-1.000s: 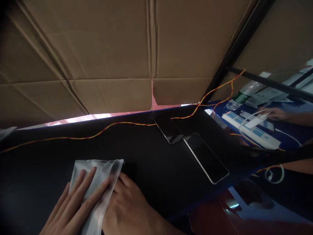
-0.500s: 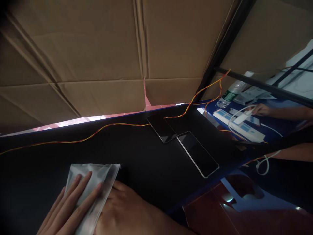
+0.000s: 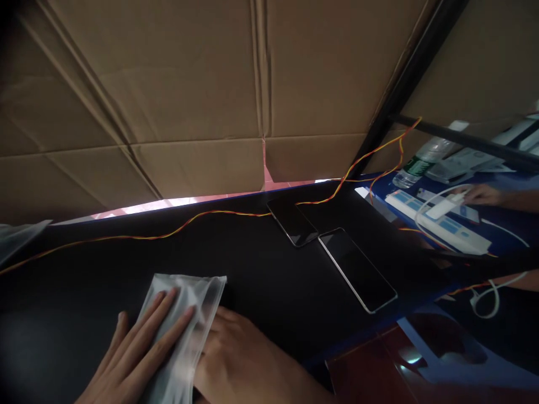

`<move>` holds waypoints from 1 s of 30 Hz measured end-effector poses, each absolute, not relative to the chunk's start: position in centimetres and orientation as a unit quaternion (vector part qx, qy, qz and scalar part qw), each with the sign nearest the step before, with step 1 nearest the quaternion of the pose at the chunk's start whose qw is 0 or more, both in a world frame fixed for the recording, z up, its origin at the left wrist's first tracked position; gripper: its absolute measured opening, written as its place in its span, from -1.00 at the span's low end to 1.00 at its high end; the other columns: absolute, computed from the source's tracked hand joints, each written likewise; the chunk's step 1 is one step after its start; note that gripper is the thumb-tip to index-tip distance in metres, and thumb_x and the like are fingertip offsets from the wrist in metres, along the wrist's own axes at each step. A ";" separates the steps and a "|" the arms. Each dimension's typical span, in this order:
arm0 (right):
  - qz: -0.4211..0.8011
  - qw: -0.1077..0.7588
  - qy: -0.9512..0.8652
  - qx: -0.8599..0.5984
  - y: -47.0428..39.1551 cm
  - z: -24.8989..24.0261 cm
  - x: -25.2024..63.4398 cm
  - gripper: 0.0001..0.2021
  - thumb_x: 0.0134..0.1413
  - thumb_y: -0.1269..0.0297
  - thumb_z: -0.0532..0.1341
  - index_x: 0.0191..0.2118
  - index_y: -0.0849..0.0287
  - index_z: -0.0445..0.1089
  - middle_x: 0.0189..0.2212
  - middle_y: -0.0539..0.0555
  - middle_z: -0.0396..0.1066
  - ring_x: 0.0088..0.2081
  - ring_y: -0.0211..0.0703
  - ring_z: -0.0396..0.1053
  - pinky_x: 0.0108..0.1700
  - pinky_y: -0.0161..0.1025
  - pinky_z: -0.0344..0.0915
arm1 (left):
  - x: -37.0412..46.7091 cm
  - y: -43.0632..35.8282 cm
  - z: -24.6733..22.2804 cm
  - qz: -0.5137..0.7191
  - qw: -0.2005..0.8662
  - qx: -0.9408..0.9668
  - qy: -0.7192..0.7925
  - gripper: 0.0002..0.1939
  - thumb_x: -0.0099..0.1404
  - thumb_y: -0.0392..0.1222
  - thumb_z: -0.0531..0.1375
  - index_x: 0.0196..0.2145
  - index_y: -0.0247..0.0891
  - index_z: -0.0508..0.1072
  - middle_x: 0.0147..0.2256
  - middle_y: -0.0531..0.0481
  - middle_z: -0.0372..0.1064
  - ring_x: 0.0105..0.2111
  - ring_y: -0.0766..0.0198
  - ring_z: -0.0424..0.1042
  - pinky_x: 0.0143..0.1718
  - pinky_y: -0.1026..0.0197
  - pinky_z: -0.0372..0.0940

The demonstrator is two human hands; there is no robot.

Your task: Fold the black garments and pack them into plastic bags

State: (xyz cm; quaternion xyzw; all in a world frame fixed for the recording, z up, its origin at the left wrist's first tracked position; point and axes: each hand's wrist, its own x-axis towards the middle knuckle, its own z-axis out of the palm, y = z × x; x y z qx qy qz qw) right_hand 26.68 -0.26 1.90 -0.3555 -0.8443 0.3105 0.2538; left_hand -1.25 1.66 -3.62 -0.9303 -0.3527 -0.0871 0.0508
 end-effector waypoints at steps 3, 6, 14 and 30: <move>0.289 0.277 -0.826 -0.398 -0.4 -0.2 24.5 -0.36 0.56 0.33 0.21 0.60 0.20 0.06 0.56 0.25 0.16 0.56 0.02 0.12 0.60 0.01 -0.01 | 0.5 1.6 -3.5 -0.101 0.085 -0.933 -0.334 0.30 0.27 0.66 0.20 0.62 -0.29 -0.02 0.60 -0.41 -0.14 0.58 -0.50 -0.10 0.45 -0.67 -0.10; 0.324 0.269 -0.815 -0.398 -0.3 0.2 23.9 -0.38 0.55 0.26 0.23 0.58 0.18 0.12 0.54 0.23 0.20 0.53 0.06 0.21 0.59 0.00 0.04 | 0.5 1.6 -3.4 -0.106 0.080 -0.936 -0.325 0.32 0.27 0.68 0.18 0.62 -0.32 -0.02 0.61 -0.39 -0.15 0.60 -0.48 -0.17 0.49 -0.60 -0.11; 0.333 0.262 -0.790 -0.443 0.1 2.8 28.9 -0.45 0.39 0.19 0.42 0.42 -0.17 0.42 0.39 -0.09 0.45 0.45 -0.06 0.26 0.49 -0.11 0.19 | -2.5 1.5 -3.8 -0.119 -0.010 -0.918 -0.379 0.23 0.33 0.63 0.18 0.64 -0.11 -0.14 0.62 -0.25 -0.13 0.56 -0.30 0.08 0.34 -0.29 0.40; 0.370 0.241 -0.766 -0.468 0.2 3.1 28.7 -0.19 0.28 0.36 0.43 0.53 -0.32 0.23 0.49 -0.10 0.33 0.57 0.14 0.07 0.54 0.18 0.07 | -1.5 2.2 -4.3 -0.122 0.008 -0.925 -0.361 0.24 0.32 0.67 0.12 0.64 -0.11 -0.14 0.61 -0.24 -0.08 0.55 -0.37 0.06 0.36 -0.30 0.37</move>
